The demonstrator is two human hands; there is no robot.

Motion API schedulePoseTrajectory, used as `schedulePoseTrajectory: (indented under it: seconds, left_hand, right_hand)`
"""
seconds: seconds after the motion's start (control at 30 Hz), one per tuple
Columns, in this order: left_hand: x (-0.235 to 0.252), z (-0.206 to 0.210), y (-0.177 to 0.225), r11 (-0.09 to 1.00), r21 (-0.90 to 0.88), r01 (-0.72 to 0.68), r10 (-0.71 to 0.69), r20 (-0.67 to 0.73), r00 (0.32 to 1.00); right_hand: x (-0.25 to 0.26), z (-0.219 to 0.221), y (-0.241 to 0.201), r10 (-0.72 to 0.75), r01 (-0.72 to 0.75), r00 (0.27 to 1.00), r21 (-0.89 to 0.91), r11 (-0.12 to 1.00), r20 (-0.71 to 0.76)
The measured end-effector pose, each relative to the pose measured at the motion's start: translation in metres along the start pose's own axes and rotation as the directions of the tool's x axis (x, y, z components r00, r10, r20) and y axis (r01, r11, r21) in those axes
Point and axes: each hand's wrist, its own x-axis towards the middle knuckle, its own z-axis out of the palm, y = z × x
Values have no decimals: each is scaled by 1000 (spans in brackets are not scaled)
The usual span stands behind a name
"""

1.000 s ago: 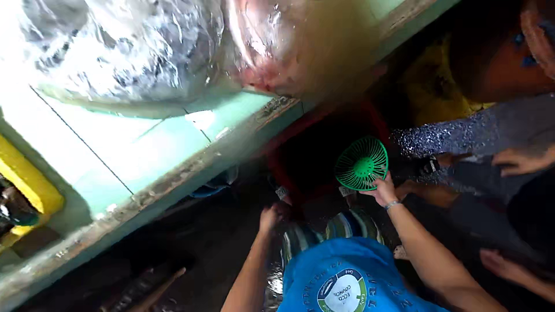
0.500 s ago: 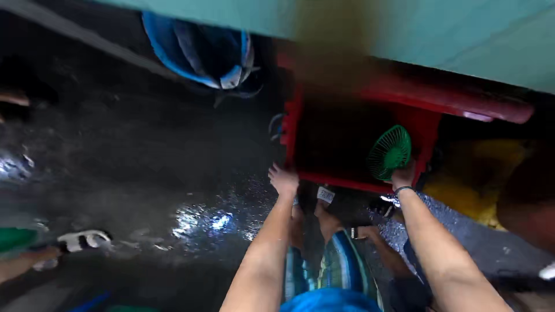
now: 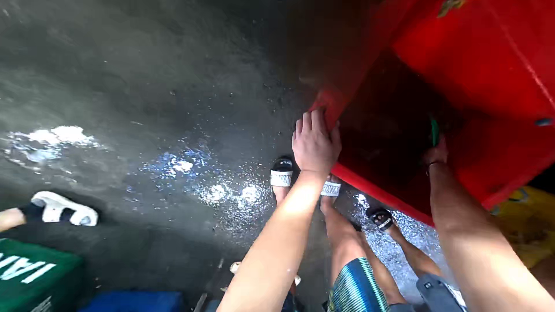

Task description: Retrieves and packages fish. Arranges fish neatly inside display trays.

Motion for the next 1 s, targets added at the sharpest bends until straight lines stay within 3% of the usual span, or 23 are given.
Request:
schedulePoseTrajectory:
  seconds: [0.17,0.3,0.57,0.73,1.0]
  left_hand:
    - [2,1,1,1000,-4,11,-11,-34,999]
    - [0,2,0,1000,-15,14,-15,-48,999]
    - [1,1,2,999,9,38,-38,-61,997]
    - [2,2,0,1000,4,22,-22,-81,996]
    - [1,-2,0,1000,2,21,-21,-41,999]
  right_hand:
    - [4,-19,24,-22,-10,970,129,992,243]
    - [-6,14,22,12,-133,954,386,913,301]
    - [-18,62,-69,-33,-269,917,677,685,398]
    - [-8,87,-146,-119,-259,895,719,645,429]
    - [-13,68,-139,-204,-272,867,774,572,455]
